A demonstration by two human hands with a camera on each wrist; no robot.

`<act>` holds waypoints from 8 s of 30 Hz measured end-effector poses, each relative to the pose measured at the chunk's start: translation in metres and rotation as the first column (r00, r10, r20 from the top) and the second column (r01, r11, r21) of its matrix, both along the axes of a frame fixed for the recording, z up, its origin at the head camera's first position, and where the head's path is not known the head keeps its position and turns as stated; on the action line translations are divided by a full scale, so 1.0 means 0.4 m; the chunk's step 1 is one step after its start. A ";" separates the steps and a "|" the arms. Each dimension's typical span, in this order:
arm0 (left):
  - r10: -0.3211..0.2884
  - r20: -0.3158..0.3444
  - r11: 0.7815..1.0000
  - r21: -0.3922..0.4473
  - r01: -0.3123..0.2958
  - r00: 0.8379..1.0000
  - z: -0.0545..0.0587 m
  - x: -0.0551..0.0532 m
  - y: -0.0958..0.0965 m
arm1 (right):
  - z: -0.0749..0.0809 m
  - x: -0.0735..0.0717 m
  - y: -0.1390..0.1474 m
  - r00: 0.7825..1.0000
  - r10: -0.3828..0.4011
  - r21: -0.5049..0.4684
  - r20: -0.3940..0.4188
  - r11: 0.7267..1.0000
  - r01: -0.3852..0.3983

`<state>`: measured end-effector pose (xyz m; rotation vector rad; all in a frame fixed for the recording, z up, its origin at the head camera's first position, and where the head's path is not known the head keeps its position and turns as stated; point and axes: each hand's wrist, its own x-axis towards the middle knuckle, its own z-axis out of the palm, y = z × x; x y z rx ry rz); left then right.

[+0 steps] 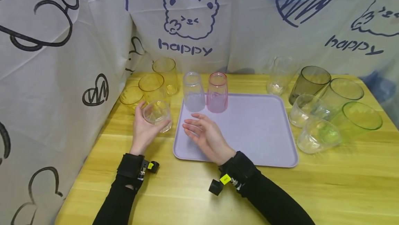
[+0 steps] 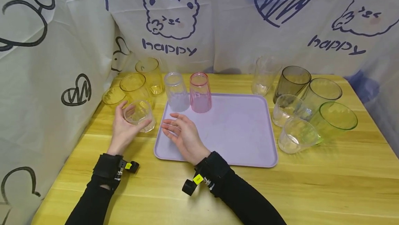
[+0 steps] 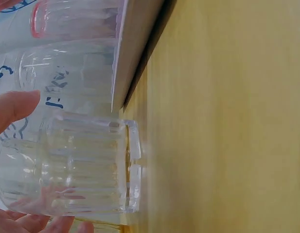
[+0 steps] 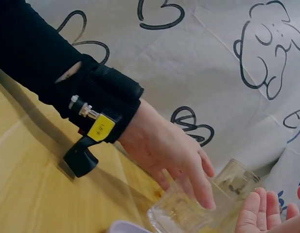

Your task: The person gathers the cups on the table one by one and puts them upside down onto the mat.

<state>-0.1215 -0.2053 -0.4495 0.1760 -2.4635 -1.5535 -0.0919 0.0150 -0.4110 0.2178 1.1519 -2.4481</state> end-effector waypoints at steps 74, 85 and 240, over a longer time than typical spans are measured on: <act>-0.593 -0.448 0.799 -0.223 0.559 0.669 0.231 -0.022 0.511 | 0.078 -0.075 0.350 0.982 -0.076 -0.231 -0.173 0.972 0.035; -0.599 -0.441 0.800 -0.299 0.519 0.669 0.233 -0.026 0.490 | 0.069 -0.087 0.350 0.977 -0.126 -0.225 -0.174 0.971 0.085; -0.193 -0.293 0.879 -0.475 0.033 0.936 0.238 -0.127 0.227 | 0.082 -0.163 0.277 0.658 -0.073 0.410 -0.749 0.730 0.547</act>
